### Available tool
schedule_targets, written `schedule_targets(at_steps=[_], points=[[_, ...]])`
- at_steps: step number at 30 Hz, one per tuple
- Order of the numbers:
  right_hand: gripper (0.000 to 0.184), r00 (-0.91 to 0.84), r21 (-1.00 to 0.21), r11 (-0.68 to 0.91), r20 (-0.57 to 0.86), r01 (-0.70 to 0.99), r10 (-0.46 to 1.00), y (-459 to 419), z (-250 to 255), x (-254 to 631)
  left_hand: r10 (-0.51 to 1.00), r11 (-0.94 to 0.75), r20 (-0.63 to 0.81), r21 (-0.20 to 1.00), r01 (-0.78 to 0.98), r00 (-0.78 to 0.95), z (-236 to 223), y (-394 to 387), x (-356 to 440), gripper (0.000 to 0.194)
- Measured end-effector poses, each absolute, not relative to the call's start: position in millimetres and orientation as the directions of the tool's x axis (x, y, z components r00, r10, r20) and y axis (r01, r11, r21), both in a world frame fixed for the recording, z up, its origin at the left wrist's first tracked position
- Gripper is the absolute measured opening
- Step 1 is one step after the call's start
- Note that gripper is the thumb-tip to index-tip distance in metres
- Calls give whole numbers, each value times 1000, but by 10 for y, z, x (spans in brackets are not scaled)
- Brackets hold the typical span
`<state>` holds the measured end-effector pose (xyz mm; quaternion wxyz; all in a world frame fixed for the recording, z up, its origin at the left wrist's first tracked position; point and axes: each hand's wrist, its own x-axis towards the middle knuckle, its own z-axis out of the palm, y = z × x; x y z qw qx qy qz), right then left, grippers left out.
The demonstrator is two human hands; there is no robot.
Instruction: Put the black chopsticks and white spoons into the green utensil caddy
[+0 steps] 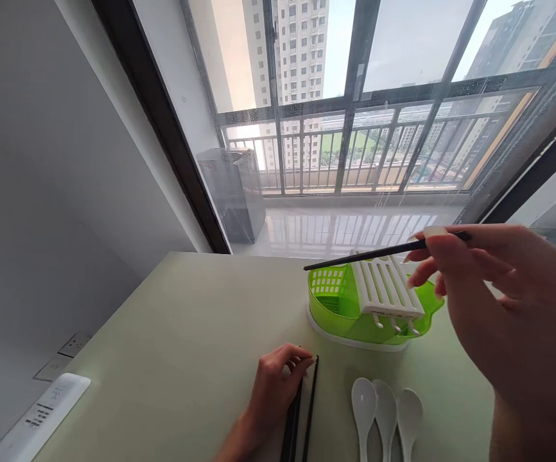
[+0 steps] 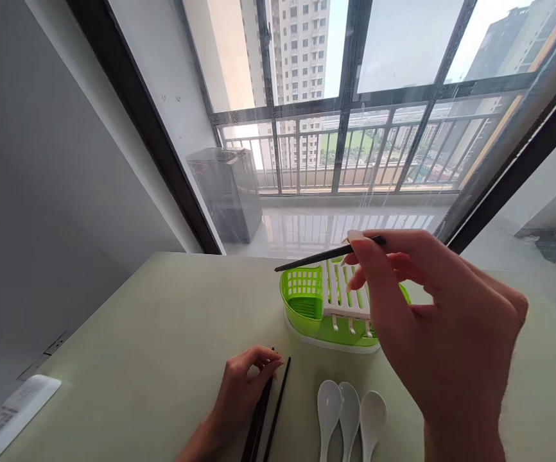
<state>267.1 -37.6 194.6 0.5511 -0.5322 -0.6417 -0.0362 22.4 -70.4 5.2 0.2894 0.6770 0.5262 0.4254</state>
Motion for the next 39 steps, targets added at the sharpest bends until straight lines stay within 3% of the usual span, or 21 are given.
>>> schedule_targets(at_steps=[3,15,29,36,39], points=[[24,294,-563,304,733,769,614,-317,1962,2600,962,-265,264,834,484,70,42,-707,220,13],[23,2,-403,430,731,808,683,19,1749,2575,962,-268,261,827,493,86,15,-716,221,10],[28,-27,-442,376,619,815,785,167,1581,2561,946,-322,298,813,485,128,-21,-718,222,10],[25,59,-542,307,555,782,830,249,1533,2550,950,-310,278,820,481,139,-10,-721,226,13],[35,140,-606,273,545,747,827,265,1555,2552,954,-298,272,815,497,125,4,-721,228,15]])
